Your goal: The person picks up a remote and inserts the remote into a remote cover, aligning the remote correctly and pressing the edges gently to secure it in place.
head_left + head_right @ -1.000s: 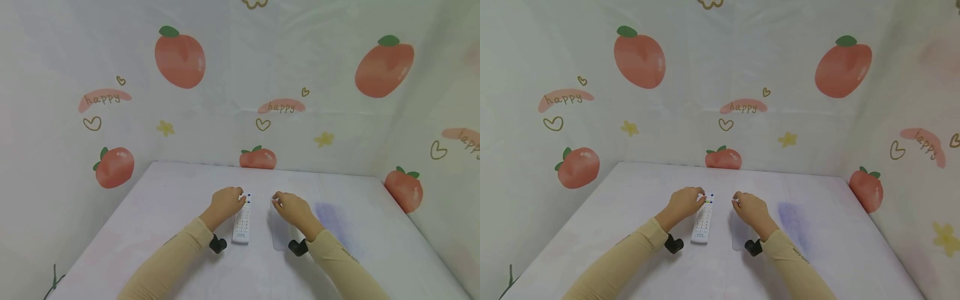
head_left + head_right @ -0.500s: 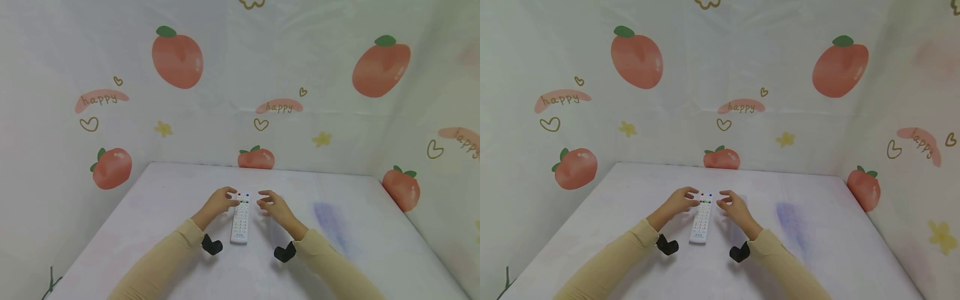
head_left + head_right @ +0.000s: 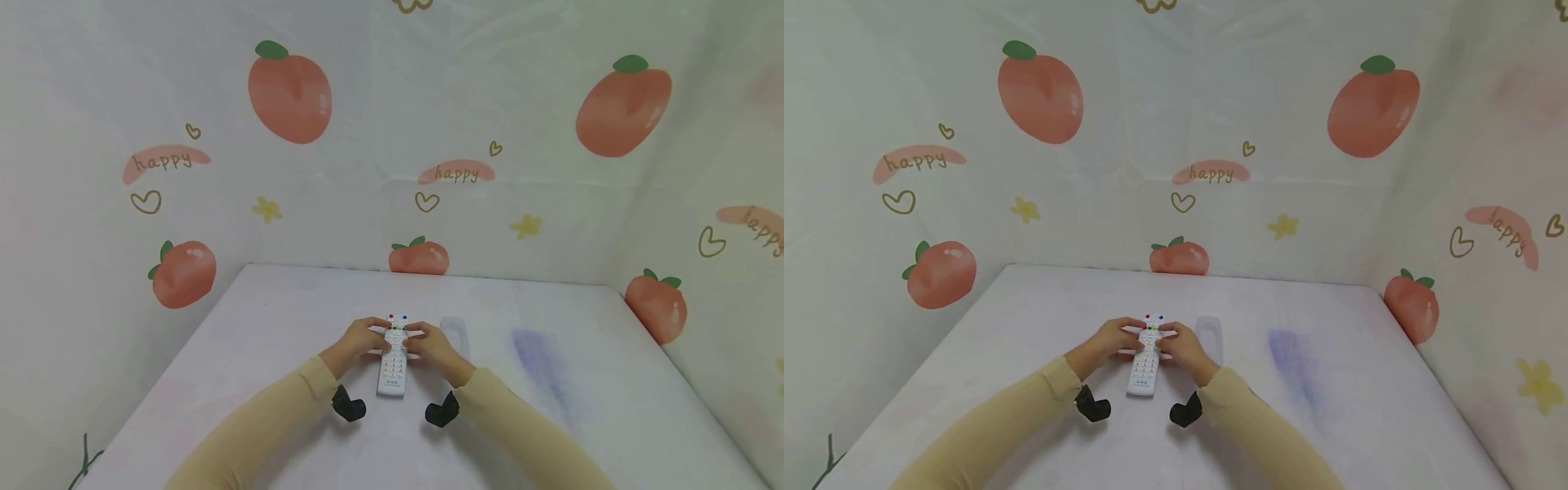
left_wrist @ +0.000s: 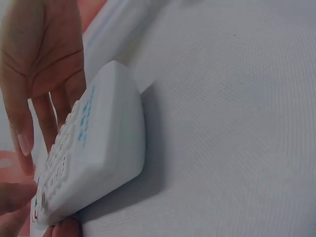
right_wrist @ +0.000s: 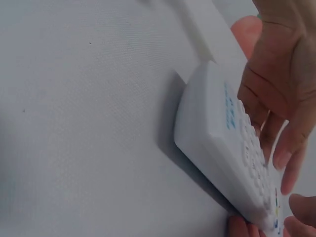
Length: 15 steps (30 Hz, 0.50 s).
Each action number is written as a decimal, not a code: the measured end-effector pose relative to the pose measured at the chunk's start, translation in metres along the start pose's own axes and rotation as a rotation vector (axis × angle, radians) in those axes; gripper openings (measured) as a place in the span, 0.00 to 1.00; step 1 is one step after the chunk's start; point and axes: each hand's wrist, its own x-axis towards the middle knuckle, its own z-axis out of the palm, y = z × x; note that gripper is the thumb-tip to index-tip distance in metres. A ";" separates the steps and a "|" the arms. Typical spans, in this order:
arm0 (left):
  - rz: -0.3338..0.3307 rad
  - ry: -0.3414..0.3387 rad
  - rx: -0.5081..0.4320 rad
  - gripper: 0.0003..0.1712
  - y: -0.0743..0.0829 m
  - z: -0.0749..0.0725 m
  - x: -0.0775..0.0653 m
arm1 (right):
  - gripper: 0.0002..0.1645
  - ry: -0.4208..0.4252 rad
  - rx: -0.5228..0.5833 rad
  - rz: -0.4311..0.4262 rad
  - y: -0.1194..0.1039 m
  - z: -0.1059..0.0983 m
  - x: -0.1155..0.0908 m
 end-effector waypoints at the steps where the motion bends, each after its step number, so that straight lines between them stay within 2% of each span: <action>1: 0.005 0.002 0.002 0.29 0.000 0.001 0.000 | 0.23 0.001 0.004 0.004 0.001 0.001 0.001; 10: 0.021 0.042 0.008 0.27 0.002 0.007 -0.001 | 0.25 0.025 0.005 0.032 0.005 0.004 0.006; 15: 0.030 0.008 -0.039 0.26 0.003 0.005 0.000 | 0.26 0.008 0.053 0.018 0.003 0.001 0.000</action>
